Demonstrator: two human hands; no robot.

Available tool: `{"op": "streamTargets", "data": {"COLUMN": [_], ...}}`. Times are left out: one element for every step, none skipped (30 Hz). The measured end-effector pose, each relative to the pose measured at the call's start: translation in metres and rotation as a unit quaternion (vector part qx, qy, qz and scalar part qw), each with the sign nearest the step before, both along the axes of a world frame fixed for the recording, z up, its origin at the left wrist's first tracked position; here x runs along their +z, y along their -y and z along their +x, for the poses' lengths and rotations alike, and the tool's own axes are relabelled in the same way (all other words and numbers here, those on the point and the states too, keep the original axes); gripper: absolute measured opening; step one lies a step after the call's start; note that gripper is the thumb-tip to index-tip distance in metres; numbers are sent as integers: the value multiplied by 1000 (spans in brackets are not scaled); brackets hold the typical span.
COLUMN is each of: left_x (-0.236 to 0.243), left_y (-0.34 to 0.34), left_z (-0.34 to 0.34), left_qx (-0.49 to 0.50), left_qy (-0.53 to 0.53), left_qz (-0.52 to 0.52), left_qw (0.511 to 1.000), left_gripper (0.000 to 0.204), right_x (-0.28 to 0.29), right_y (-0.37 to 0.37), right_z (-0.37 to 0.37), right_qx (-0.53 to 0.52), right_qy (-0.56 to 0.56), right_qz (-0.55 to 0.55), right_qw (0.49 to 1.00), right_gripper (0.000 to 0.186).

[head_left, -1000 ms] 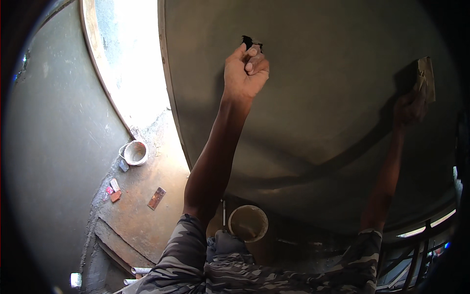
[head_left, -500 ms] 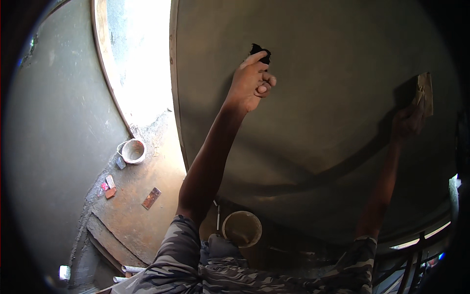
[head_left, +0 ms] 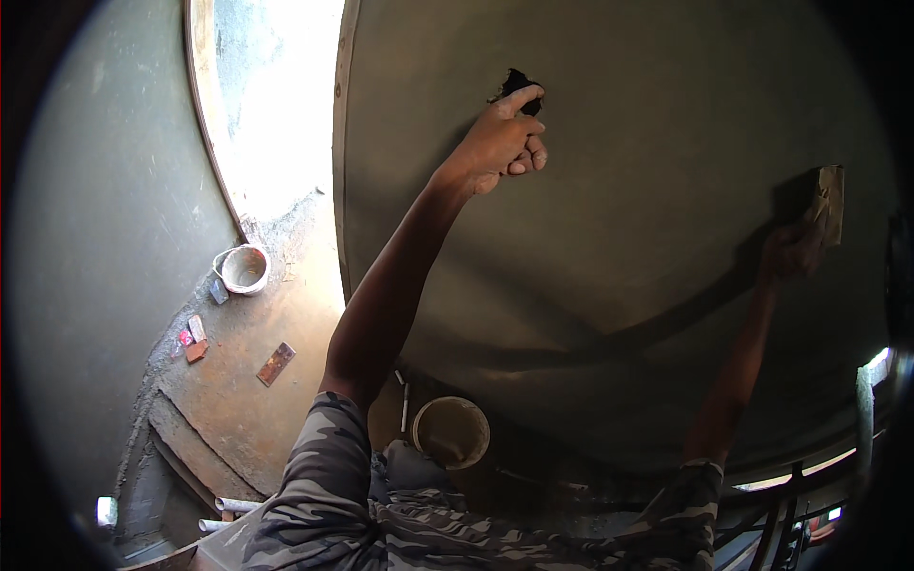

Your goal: The person smooths the plastered wall using a sanding block dipped in a bucket of water, then shapes the edges around an opening on the surface by hand and with the block.

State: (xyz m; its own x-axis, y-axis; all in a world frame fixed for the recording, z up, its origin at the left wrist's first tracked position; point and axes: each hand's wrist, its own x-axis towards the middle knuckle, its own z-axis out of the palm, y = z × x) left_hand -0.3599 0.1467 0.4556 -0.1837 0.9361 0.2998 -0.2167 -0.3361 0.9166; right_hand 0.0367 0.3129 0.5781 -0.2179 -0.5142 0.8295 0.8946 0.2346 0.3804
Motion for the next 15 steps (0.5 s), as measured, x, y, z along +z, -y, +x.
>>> {"op": "streamTargets", "data": {"left_x": [0, 0, 0, 0, 0, -1, -1, -2, -1, 0, 2, 3, 4, 5, 6], "left_y": [-1, -2, -3, -4, -4, -5, -6, -7, -9, -11, -13, -16, -18, -20, -20], "left_z": [0, -1, 0, 0, 0, -1, -1, -1, 0, 2, 4, 5, 6, 7, 7], "left_qx": [-1, 10, 20, 18, 38, 60, 60, 92, 123, 122, 143, 163, 161, 182, 204], "left_qy": [0, -10, -20, -20, -40, -60, -61, -64, -66, -67, -41, -14, -15, -16, -19], "left_qz": [0, -3, -5, -6, -7, -9, -10, -3, 6, 6, 16, 26, 27, 36, 43], "left_qw": [1000, 1000, 1000, 1000, 998, 996, 996, 994, 990, 990, 989, 986, 986, 983, 978], "left_gripper": [63, 62, 62, 62, 59, 58, 58, 55, 52, 52, 47, 42, 42, 39, 37], "right_x": [-1, 0, 1, 2, 2, 2, 1, 0, 1, 1, 2, 2, 3, 4, 3], "right_y": [0, -1, -2, -3, -3, -5, -6, -8, -8, -8, -8, -7, -6, -6, -6], "right_z": [-1, 0, 2, 4, 6, 6, 6, 6, 7, 7, 8, 8, 8, 9, 9], "right_qx": [6, 6, 2, -1, -2, 0, 2, 2, -2, -7, -8, -3, 3, 1, -2], "right_qy": [1, 1, 1, 0, -1, -1, -2, -3, -3, -3, -3, -1, 2, 1, 0], "right_qz": [-1, -1, 1, 3, 3, 6, 9, 8, 13, 18, 19, 19, 19, 20, 22], "right_qw": [1000, 1000, 1000, 1000, 1000, 1000, 1000, 1000, 1000, 1000, 1000, 1000, 1000, 1000, 1000], "right_gripper": [27, 27, 27, 27, 27, 27, 27, 27, 27, 27, 27, 27, 27, 27, 26]}}
